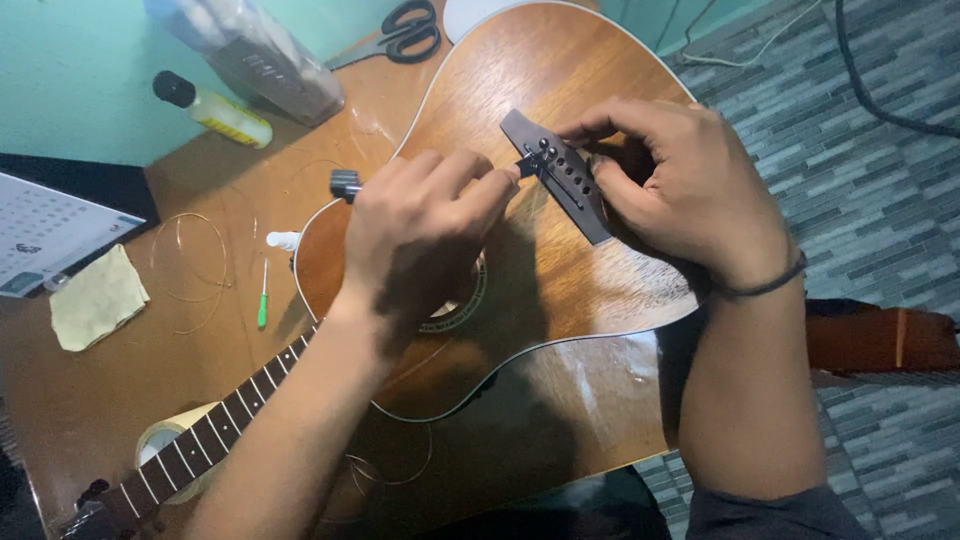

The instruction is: The person threads a guitar string through the bridge of an acoustic guitar and secures it. They then move to the headstock, thread the string through the tuning peg, and wind it to secure the string in place.

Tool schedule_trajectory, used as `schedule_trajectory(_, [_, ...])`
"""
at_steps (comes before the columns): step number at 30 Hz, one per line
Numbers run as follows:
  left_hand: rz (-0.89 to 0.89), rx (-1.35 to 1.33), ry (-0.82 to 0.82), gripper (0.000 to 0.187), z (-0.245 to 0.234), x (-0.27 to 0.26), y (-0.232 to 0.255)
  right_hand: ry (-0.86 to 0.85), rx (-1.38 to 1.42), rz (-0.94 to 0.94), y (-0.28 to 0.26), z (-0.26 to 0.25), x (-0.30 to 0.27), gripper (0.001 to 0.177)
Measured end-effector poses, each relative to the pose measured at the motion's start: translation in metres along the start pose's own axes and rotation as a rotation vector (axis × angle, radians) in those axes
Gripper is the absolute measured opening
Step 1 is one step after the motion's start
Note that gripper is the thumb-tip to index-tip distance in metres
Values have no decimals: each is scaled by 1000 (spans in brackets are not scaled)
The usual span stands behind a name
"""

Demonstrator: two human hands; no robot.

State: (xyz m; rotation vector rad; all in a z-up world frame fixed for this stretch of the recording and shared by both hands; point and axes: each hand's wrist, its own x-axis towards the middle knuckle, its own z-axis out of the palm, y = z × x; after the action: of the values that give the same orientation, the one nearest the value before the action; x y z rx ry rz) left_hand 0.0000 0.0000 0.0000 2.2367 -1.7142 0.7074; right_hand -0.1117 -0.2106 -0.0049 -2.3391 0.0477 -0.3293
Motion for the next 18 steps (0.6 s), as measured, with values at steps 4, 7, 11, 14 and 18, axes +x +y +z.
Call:
schedule_trajectory(4, [20,-5,-2,22,-1,4,-8,4,-8,5,1,2,0,37])
schedule_trajectory(7, [43,25,-17,11,-2,4,-15,1,-9,2,-1,2,0,40])
schedule_trajectory(11, [39,73,-21,8,-2,3,-19,-6,-18,-16,0,1,0,38])
schedule_trajectory(14, [48,70,-14,18,2,2,-17,-10,-25,0,-2,2,0,39])
schedule_trajectory(18, [51,73,-20,30,6,1,-11,-7,-33,-11,-1,1,-1,41])
